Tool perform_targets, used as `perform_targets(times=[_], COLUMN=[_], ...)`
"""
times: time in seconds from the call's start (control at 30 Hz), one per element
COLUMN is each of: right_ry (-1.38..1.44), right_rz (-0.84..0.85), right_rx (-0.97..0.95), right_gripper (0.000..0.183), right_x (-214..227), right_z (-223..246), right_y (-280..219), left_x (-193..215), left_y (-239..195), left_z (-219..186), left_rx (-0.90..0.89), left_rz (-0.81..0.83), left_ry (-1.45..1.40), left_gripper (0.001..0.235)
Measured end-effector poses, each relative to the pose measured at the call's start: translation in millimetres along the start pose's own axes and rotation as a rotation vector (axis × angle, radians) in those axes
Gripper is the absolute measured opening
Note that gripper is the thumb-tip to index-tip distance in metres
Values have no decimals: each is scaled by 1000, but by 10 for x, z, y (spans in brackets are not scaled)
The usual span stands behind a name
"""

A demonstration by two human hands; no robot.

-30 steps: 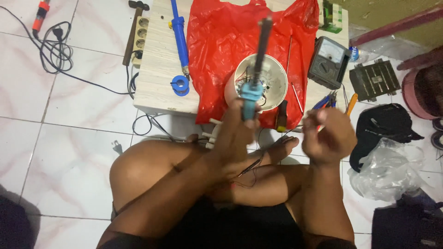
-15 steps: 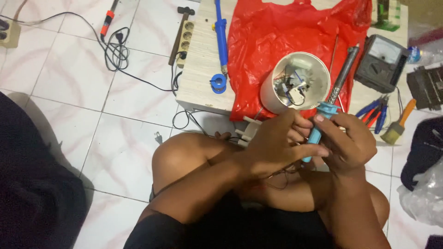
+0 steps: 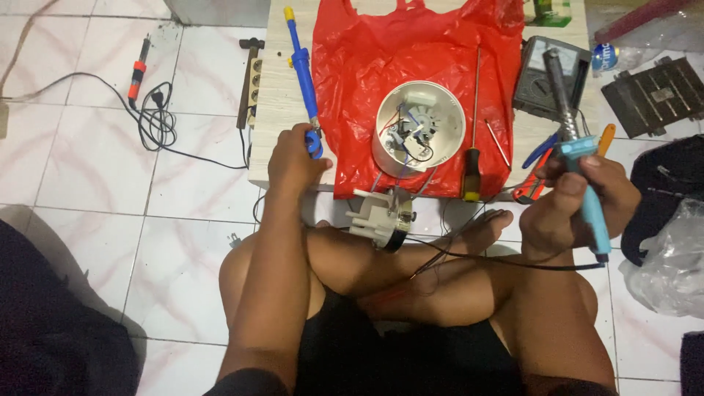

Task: The person sits on the floor and uses a soldering iron to attach wires to a small white electrical component. They repeatedly apply solder to connection points, occasionally using a file to clean the iron's tip and feeding solder wire from a blue spool.

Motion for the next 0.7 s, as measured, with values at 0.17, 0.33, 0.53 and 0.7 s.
perform_targets(times=[0.17,0.33,0.53,0.7], right_ry=[49,233,372,480], right_rz=[25,82,241,321], right_rx=[-90,36,-64,-160], right_gripper=[24,18,34,38], right_x=[72,-65,-488,-549], right_z=[-22,-28,332,342], right_y=[1,35,-47,-273], left_x=[189,452,117,-76], left_y=[-72,-749,-1302,-1405], left_z=[-67,-569,-1139,-1327], left_rx=[128,-339,-750,-909], left_rz=[-229,-304,-17,67], left_ry=[-43,-898,-947,-868], left_gripper=[37,37,33,38])
Point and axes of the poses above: each hand's wrist, its own y-axis towards the middle knuckle, its own x-axis out of the back of the hand, z = x × y, the point moved 5 cm from there along y, towards the middle knuckle, and after that the axes turned 6 degrees about z, right-handed, at the moved point
